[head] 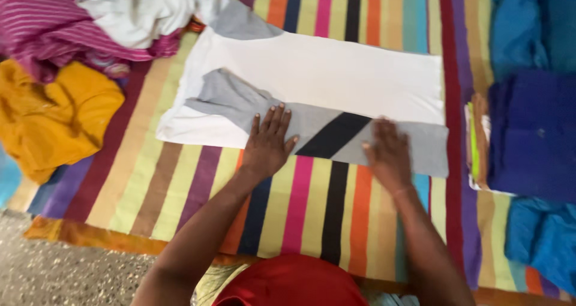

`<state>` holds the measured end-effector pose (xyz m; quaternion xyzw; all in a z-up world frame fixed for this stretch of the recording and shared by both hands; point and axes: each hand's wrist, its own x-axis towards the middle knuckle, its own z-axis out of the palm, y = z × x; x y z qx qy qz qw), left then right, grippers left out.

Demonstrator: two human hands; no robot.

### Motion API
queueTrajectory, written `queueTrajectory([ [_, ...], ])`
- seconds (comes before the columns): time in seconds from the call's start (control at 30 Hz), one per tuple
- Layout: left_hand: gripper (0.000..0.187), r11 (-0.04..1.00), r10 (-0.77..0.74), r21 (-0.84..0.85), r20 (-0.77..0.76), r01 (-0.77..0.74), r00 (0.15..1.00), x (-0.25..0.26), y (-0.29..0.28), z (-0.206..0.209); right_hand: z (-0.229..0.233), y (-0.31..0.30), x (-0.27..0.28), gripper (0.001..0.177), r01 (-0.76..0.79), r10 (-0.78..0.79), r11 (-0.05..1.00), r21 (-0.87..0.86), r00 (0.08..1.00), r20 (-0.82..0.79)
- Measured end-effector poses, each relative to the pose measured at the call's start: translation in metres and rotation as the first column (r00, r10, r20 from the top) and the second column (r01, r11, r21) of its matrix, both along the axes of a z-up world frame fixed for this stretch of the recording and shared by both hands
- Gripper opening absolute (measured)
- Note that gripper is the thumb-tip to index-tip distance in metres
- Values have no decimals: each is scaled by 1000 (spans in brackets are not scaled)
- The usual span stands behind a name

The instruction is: The person folds a white shirt and a yellow shirt by hand on a striped bedspread, smoothing the fabric and placing the folded white shirt onto a stack.

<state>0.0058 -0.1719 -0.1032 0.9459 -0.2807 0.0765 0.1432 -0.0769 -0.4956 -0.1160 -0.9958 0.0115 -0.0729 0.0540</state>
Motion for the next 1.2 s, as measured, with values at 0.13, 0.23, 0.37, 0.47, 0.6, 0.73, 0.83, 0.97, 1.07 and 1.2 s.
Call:
queueTrajectory([
  [0.13,68,994,105,-32,59,-103,993,29,43,-9,3,-51,-4,69,122,-123,992,44,992,26],
  [0.23,68,970,196,-160,80,-181,977,49,77,-9,-3,-60,-6,66,117,-118,993,16,992,55],
  [0.37,58,881,457,-204,127,-428,880,105,105,7,-6,-58,-10,65,109,-111,994,29,990,90],
  [0.47,53,867,494,-96,26,-490,869,145,111,22,-4,-57,-8,64,99,-103,994,41,986,131],
  [0.6,52,853,466,-86,-318,-515,825,168,106,30,-5,-55,-8,62,116,-122,992,52,985,123],
  [0.73,31,809,407,-319,-303,-494,862,173,106,26,-3,-54,-9,62,114,-123,991,66,983,137],
  [0.83,23,667,101,-687,-299,-288,949,159,118,23,-2,-53,-10,62,114,-124,991,73,982,144],
  [0.97,31,391,-202,-897,-302,-206,932,134,142,23,-2,-53,-11,62,108,-117,992,67,980,159],
  [1.07,45,470,-269,-846,-410,-253,872,111,166,37,-3,-53,-13,62,101,-110,993,61,978,178],
  [1.2,72,772,-167,-598,-521,-218,837,94,179,70,-5,-53,-12,63,111,-121,992,67,978,171],
])
